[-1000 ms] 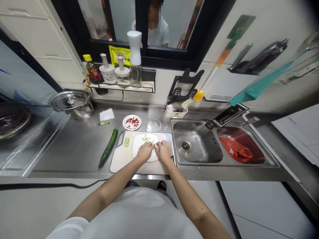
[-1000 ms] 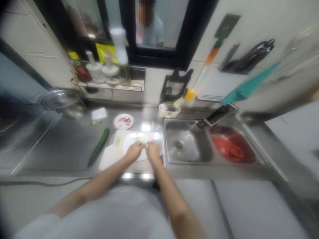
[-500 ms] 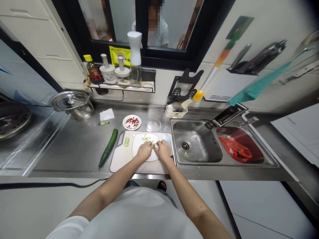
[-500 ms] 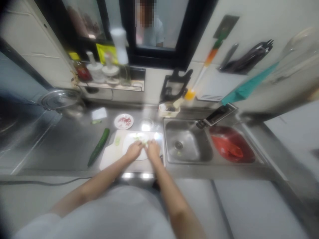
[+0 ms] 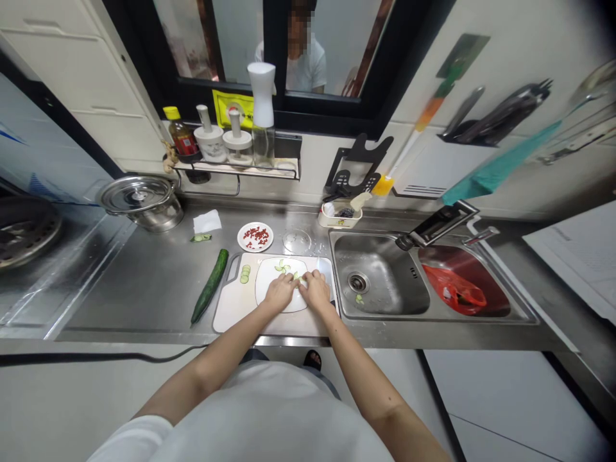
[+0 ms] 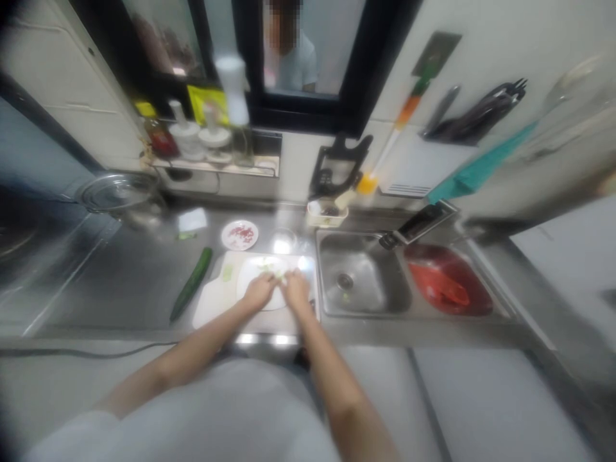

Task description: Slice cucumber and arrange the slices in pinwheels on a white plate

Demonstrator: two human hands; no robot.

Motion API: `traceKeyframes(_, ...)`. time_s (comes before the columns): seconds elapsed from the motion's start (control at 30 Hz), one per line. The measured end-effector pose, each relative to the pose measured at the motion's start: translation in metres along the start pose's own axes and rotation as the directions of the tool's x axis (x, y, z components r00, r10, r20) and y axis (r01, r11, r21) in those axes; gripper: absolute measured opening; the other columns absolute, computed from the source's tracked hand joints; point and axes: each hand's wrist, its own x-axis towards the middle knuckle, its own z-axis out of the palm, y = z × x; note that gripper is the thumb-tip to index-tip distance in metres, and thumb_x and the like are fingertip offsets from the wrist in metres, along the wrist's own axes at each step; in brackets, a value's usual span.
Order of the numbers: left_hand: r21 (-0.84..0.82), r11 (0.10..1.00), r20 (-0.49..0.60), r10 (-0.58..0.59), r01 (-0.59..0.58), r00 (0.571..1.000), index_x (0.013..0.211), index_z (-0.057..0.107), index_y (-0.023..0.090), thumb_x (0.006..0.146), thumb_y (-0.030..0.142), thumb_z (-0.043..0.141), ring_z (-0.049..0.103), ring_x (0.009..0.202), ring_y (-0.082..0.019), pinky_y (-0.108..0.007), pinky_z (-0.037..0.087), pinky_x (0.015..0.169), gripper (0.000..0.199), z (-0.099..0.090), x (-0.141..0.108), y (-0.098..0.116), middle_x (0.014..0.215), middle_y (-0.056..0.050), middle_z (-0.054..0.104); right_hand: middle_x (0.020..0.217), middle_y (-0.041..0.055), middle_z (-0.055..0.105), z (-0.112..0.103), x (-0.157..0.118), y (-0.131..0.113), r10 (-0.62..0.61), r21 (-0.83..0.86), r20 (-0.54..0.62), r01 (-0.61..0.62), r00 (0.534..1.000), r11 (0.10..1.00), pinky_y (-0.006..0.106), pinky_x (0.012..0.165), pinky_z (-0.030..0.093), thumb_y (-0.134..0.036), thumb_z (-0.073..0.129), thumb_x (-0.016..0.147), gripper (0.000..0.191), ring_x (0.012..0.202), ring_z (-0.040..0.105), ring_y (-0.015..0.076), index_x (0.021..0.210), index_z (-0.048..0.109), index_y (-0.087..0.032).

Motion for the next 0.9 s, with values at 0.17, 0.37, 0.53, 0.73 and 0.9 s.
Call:
traceKeyframes(0.17,0.016,1.000,0.013,-0.009,0.009,1.000,0.124,0.058,0.024,0.097,0.021,0.038,0.052,0.109,-0.021,-0.030,0.045,0.090,0.034,0.001,0.001,0.000,0.114,-0.008,0.058,0.111,0.0086,0.057,0.002,-0.004,0.001,0.026,0.030,-0.019,-0.025,0.999,0.999,0.027,0.081,0.035,-0.033,0.050,0.093,0.025,0.104,0.047,0.0216,0.112,0.061,-0.021)
traceKeyframes(0.37,0.011,1.000,0.008,-0.001,0.001,1.000,0.123,0.060,0.024,0.098,0.023,0.036,0.052,0.107,-0.021,-0.031,0.045,0.089,0.034,-0.001,0.000,0.001,0.114,-0.008,0.058,0.111,0.0086,0.056,0.004,-0.005,0.001,0.046,0.021,-0.010,-0.046,0.999,0.999,0.028,0.080,0.035,-0.031,0.049,0.093,0.023,0.103,0.047,0.0218,0.108,0.064,-0.021)
traceKeyframes(0.53,-0.031,1.000,0.005,-0.006,0.007,1.000,0.121,0.061,0.024,0.098,0.023,0.036,0.052,0.107,-0.021,-0.031,0.045,0.090,0.034,-0.005,0.000,0.002,0.113,-0.008,0.059,0.112,0.0089,0.057,0.005,-0.006,0.002,0.041,0.038,-0.028,-0.040,0.999,0.999,0.029,0.081,0.036,-0.029,0.050,0.092,0.024,0.103,0.048,0.0222,0.109,0.064,-0.020)
traceKeyframes(0.73,-0.054,0.998,0.044,-0.024,0.027,0.999,0.113,0.065,0.022,0.097,0.025,0.037,0.054,0.105,-0.022,-0.032,0.046,0.087,0.032,-0.010,0.003,0.003,0.109,-0.009,0.060,0.112,0.0095,0.057,0.010,-0.013,0.003,0.025,0.091,-0.083,-0.018,0.996,0.996,0.029,0.084,0.035,-0.029,0.048,0.093,0.027,0.104,0.047,0.0222,0.113,0.064,-0.019)
traceKeyframes(0.9,-0.110,0.991,0.026,-0.072,0.075,0.997,0.118,0.064,0.025,0.095,0.020,0.039,0.055,0.107,-0.022,-0.033,0.047,0.089,0.035,-0.013,0.003,0.002,0.109,-0.008,0.061,0.106,0.0090,0.059,0.010,-0.020,0.005,0.020,0.146,-0.158,0.003,0.987,0.989,0.028,0.087,0.035,-0.029,0.045,0.093,0.027,0.103,0.047,0.0219,0.109,0.065,-0.017)
